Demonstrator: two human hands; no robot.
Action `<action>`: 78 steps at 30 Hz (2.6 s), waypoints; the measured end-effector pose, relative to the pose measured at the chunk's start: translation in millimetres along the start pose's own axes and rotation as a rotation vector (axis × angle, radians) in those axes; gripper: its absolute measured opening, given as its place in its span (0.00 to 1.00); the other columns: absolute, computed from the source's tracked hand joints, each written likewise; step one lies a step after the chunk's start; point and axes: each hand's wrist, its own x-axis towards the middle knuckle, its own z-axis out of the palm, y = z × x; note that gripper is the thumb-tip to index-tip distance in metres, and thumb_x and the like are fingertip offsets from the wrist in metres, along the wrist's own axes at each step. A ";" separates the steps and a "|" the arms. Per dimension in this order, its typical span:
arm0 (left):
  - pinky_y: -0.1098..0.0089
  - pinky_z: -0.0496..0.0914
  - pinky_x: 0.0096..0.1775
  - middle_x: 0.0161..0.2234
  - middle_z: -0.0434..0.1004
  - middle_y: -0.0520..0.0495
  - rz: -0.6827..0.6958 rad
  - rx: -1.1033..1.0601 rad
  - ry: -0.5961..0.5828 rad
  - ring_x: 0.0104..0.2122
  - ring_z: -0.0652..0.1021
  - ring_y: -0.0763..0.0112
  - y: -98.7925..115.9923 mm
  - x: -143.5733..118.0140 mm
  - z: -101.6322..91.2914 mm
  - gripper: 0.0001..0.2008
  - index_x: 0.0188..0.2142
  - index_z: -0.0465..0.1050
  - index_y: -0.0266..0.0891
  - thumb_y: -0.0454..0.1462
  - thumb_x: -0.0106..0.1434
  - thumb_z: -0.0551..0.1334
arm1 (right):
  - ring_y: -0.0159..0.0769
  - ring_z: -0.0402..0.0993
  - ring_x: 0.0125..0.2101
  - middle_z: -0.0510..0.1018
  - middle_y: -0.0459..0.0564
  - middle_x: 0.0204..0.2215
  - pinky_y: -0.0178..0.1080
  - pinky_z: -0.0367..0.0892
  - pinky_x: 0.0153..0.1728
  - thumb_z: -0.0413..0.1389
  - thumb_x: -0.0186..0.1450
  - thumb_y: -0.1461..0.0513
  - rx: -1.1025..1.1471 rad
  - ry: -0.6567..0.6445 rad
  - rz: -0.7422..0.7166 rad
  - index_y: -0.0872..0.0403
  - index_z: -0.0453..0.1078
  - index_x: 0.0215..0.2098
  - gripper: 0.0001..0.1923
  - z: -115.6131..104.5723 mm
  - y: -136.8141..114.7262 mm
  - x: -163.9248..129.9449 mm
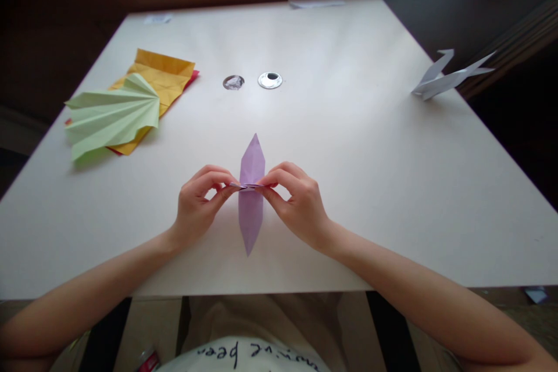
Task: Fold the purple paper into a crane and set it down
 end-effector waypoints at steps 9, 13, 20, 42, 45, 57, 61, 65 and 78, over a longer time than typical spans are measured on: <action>0.76 0.67 0.29 0.30 0.72 0.51 -0.002 -0.020 0.013 0.31 0.72 0.77 0.0 -0.3 0.6 0.02 0.30 0.72 0.39 0.32 0.58 0.62 | 0.30 0.70 0.29 0.72 0.45 0.27 0.35 0.66 0.30 0.59 0.58 0.68 0.032 0.002 0.023 0.53 0.70 0.29 0.04 -0.5 -0.1 0.2; 0.76 0.67 0.29 0.30 0.72 0.51 -0.002 -0.027 0.024 0.31 0.72 0.77 0.9 -1.0 0.1 0.02 0.30 0.72 0.39 0.32 0.59 0.62 | 0.30 0.70 0.29 0.72 0.45 0.27 0.35 0.66 0.30 0.59 0.58 0.67 0.044 0.008 0.038 0.52 0.71 0.29 0.04 -0.6 0.0 0.1; 0.76 0.69 0.30 0.30 0.71 0.51 -0.028 -0.034 0.031 0.31 0.73 0.77 1.9 -1.8 0.1 0.01 0.30 0.72 0.40 0.33 0.59 0.62 | 0.31 0.70 0.29 0.73 0.44 0.27 0.35 0.67 0.31 0.59 0.59 0.66 0.073 0.013 0.079 0.51 0.71 0.29 0.03 -1.3 -0.6 -0.1; 0.75 0.69 0.29 0.31 0.70 0.50 -0.120 -0.158 0.047 0.31 0.72 0.75 -0.1 -6.0 2.9 0.01 0.31 0.70 0.40 0.34 0.60 0.61 | 0.32 0.71 0.29 0.75 0.46 0.27 0.37 0.67 0.30 0.57 0.59 0.67 -0.011 0.058 -0.024 0.51 0.71 0.30 0.04 -1.4 -3.2 0.0; 0.74 0.71 0.30 0.31 0.72 0.50 -0.164 -0.146 -0.001 0.32 0.73 0.74 -2.3 -5.6 3.6 0.02 0.32 0.72 0.40 0.36 0.60 0.61 | 0.31 0.71 0.28 0.75 0.44 0.26 0.36 0.68 0.31 0.58 0.59 0.67 -0.053 0.045 -0.002 0.51 0.69 0.31 0.04 0.1 0.1 -0.1; 0.73 0.74 0.34 0.32 0.72 0.52 -0.330 -0.217 0.014 0.33 0.75 0.75 -5.2 -5.0 5.6 0.09 0.29 0.65 0.39 0.38 0.55 0.65 | 0.30 0.71 0.27 0.76 0.43 0.26 0.35 0.68 0.31 0.60 0.56 0.66 -0.053 -0.026 0.107 0.52 0.68 0.29 0.05 3.7 5.2 -1.3; 0.73 0.74 0.34 0.32 0.72 0.52 -0.338 -0.213 0.007 0.33 0.75 0.75 -4.1 -4.6 5.5 0.09 0.31 0.66 0.39 0.38 0.55 0.65 | 0.30 0.71 0.27 0.76 0.43 0.25 0.36 0.68 0.31 0.60 0.57 0.65 -0.053 -0.017 0.105 0.52 0.68 0.29 0.04 3.4 5.6 -1.3; 0.72 0.74 0.34 0.33 0.72 0.51 -0.333 -0.196 -0.015 0.34 0.75 0.74 -4.7 -4.6 5.3 0.08 0.31 0.67 0.39 0.38 0.55 0.65 | 0.31 0.72 0.27 0.76 0.43 0.25 0.36 0.68 0.31 0.60 0.57 0.65 -0.060 -0.015 0.107 0.51 0.68 0.29 0.04 3.1 5.7 -0.6; 0.71 0.73 0.38 0.37 0.71 0.50 -0.274 -0.278 0.000 0.40 0.74 0.72 -5.7 -5.9 5.6 0.08 0.38 0.65 0.41 0.34 0.59 0.61 | 0.31 0.72 0.29 0.76 0.44 0.27 0.37 0.70 0.33 0.58 0.59 0.62 0.196 -0.003 0.290 0.53 0.70 0.31 0.02 2.4 9.7 1.5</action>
